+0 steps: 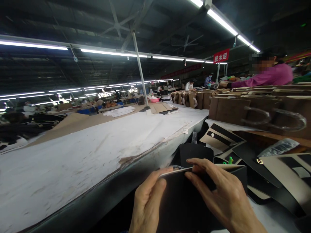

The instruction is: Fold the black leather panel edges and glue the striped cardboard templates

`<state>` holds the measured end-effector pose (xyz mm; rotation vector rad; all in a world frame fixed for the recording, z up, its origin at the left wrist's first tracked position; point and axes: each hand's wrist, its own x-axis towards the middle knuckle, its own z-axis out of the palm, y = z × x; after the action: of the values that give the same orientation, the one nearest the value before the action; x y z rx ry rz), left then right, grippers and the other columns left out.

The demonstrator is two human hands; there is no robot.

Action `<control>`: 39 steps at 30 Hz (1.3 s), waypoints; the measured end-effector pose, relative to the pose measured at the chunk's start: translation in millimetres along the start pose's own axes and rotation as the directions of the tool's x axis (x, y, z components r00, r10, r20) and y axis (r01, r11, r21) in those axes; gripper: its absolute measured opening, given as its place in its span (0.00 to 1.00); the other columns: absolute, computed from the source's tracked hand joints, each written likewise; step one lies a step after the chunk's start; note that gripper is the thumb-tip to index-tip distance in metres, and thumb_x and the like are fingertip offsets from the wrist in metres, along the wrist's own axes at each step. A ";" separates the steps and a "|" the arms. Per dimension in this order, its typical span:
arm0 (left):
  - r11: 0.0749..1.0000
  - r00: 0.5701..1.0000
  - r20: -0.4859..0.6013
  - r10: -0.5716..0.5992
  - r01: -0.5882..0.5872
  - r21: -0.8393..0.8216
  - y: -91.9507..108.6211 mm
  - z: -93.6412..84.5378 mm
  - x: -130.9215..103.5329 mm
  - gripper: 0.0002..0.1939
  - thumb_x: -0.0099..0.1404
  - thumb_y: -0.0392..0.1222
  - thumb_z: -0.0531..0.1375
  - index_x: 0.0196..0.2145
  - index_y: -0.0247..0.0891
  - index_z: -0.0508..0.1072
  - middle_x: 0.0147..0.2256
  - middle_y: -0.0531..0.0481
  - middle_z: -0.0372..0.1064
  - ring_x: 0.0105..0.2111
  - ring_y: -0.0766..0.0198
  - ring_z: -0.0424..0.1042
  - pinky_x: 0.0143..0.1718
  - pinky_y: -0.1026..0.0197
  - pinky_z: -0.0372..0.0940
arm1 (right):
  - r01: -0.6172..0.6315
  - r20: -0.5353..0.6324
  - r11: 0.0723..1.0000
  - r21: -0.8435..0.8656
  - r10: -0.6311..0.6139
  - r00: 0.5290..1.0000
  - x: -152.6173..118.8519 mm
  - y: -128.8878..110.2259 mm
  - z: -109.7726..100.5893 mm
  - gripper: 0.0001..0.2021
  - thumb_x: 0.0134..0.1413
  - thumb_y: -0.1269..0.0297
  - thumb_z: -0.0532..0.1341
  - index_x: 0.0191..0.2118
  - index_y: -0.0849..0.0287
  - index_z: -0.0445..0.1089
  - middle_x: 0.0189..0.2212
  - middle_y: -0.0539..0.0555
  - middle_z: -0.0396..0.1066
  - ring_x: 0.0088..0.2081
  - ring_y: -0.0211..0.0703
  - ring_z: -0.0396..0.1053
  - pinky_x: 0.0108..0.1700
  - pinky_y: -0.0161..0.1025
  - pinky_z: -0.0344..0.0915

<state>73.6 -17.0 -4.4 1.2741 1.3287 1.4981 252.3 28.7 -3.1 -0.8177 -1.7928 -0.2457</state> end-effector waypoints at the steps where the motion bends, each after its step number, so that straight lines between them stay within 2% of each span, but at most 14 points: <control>1: 1.000 1.000 0.005 0.002 -0.002 -0.004 -0.3 -0.2 -0.1 0.18 0.66 0.61 0.61 0.44 0.51 0.83 0.49 0.55 0.79 0.59 0.56 0.69 0.62 0.60 0.60 | -0.002 -0.006 1.000 0.001 0.002 1.000 0.0 0.0 0.2 0.07 0.70 0.63 0.57 0.48 0.58 0.69 0.29 0.48 0.75 0.29 0.34 0.76 0.32 0.27 0.71; 7: 0.999 1.000 -0.008 -0.011 0.011 0.034 -1.6 -0.5 -2.3 0.18 0.66 0.60 0.61 0.43 0.50 0.83 0.49 0.53 0.78 0.57 0.52 0.70 0.65 0.54 0.55 | 0.008 -0.032 0.999 -0.033 -0.009 0.999 0.4 -1.7 1.8 0.07 0.71 0.64 0.56 0.47 0.58 0.69 0.29 0.48 0.76 0.28 0.34 0.77 0.32 0.29 0.71; 10: 0.999 1.000 -0.002 -0.015 0.015 0.037 -1.8 0.5 -0.3 0.18 0.66 0.60 0.62 0.42 0.48 0.83 0.48 0.52 0.79 0.56 0.52 0.71 0.63 0.57 0.57 | 0.000 -0.045 0.995 -0.097 -0.004 0.999 -0.4 -1.3 3.9 0.09 0.72 0.62 0.54 0.46 0.58 0.69 0.27 0.47 0.75 0.27 0.35 0.77 0.31 0.31 0.72; 13: 0.998 0.999 -0.023 -0.045 0.044 -0.040 -3.6 -2.9 6.4 0.18 0.65 0.59 0.63 0.44 0.46 0.83 0.46 0.52 0.80 0.50 0.56 0.74 0.52 0.63 0.65 | -0.043 -0.058 0.982 -0.183 0.033 0.998 -1.9 4.3 4.9 0.12 0.72 0.57 0.54 0.45 0.58 0.70 0.28 0.48 0.76 0.27 0.38 0.77 0.29 0.33 0.71; 16: 0.995 0.999 -0.038 0.015 -0.019 -0.095 -6.8 -11.9 13.4 0.18 0.65 0.58 0.64 0.44 0.44 0.82 0.43 0.52 0.81 0.40 0.61 0.77 0.40 0.67 0.68 | -0.085 -0.068 0.976 -0.200 0.072 0.995 -2.2 12.4 3.3 0.14 0.71 0.53 0.54 0.43 0.57 0.71 0.29 0.49 0.77 0.29 0.40 0.79 0.27 0.34 0.71; 19: 0.993 0.996 -0.054 0.074 -0.078 -0.085 -6.9 -18.4 14.7 0.17 0.63 0.57 0.65 0.40 0.43 0.83 0.40 0.52 0.81 0.40 0.61 0.78 0.41 0.69 0.68 | -0.103 -0.051 0.980 -0.173 0.096 0.994 -0.5 16.4 1.2 0.16 0.71 0.51 0.54 0.41 0.56 0.72 0.28 0.48 0.78 0.29 0.40 0.79 0.27 0.34 0.72; 22: 0.993 0.991 -0.108 0.079 -0.088 -0.084 -2.7 -16.3 9.6 0.16 0.62 0.58 0.66 0.37 0.45 0.84 0.39 0.54 0.82 0.43 0.62 0.77 0.45 0.71 0.67 | -0.111 -0.037 0.980 -0.165 0.106 0.994 1.7 15.4 0.2 0.18 0.71 0.51 0.53 0.39 0.56 0.73 0.27 0.48 0.77 0.28 0.39 0.78 0.28 0.34 0.72; 25: 0.991 0.985 -0.162 0.062 -0.080 -0.106 1.2 -11.0 3.6 0.14 0.60 0.58 0.68 0.36 0.47 0.84 0.39 0.57 0.81 0.43 0.65 0.76 0.46 0.74 0.65 | -0.114 -0.021 0.984 -0.138 0.112 0.993 2.0 13.8 -0.9 0.17 0.71 0.53 0.54 0.38 0.57 0.74 0.27 0.48 0.76 0.28 0.39 0.78 0.29 0.34 0.71; 27: 0.993 0.987 -0.148 0.061 -0.076 -0.095 1.3 -10.0 1.7 0.15 0.60 0.59 0.68 0.36 0.47 0.83 0.38 0.57 0.81 0.43 0.65 0.76 0.45 0.74 0.66 | -0.112 0.008 0.988 -0.108 0.114 0.993 1.1 13.8 -2.1 0.14 0.71 0.57 0.55 0.38 0.57 0.75 0.28 0.49 0.76 0.29 0.38 0.77 0.30 0.33 0.70; 31: 0.994 0.990 -0.113 0.091 -0.096 -0.043 -3.3 -15.0 3.8 0.15 0.63 0.57 0.66 0.38 0.45 0.83 0.39 0.54 0.81 0.46 0.59 0.76 0.44 0.69 0.68 | -0.060 0.107 0.990 -0.125 0.073 0.992 -1.4 14.7 -3.3 0.14 0.71 0.63 0.53 0.45 0.54 0.77 0.27 0.49 0.71 0.26 0.36 0.71 0.26 0.32 0.63; 35: 0.991 0.989 -0.062 0.132 -0.129 0.044 -4.8 -20.7 8.4 0.15 0.64 0.56 0.65 0.39 0.44 0.82 0.40 0.52 0.81 0.45 0.57 0.77 0.40 0.68 0.70 | -0.021 0.156 0.984 -0.175 0.049 0.987 -2.2 14.2 0.3 0.15 0.72 0.66 0.52 0.40 0.52 0.77 0.27 0.48 0.68 0.24 0.36 0.65 0.26 0.33 0.57; 37: 0.978 0.983 -0.068 0.169 -0.159 0.133 -3.7 -22.8 11.3 0.14 0.65 0.56 0.64 0.38 0.44 0.82 0.40 0.53 0.81 0.43 0.59 0.78 0.39 0.69 0.69 | -0.013 0.169 0.984 -0.180 0.044 0.985 -2.2 13.2 4.1 0.16 0.71 0.68 0.52 0.38 0.53 0.76 0.26 0.48 0.68 0.25 0.37 0.64 0.29 0.35 0.57; 39: 0.924 0.967 -0.043 0.252 -0.227 0.306 -3.6 -24.6 15.2 0.11 0.66 0.53 0.64 0.36 0.45 0.81 0.37 0.54 0.81 0.39 0.63 0.79 0.40 0.70 0.69 | 0.002 0.176 0.981 -0.194 0.033 0.984 -2.3 11.8 8.4 0.16 0.70 0.71 0.52 0.37 0.53 0.76 0.27 0.48 0.68 0.26 0.39 0.63 0.31 0.36 0.55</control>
<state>46.0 -7.6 -4.2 1.6332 1.5424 1.5690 253.8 40.9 -10.9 -1.0181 -1.9504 -0.3505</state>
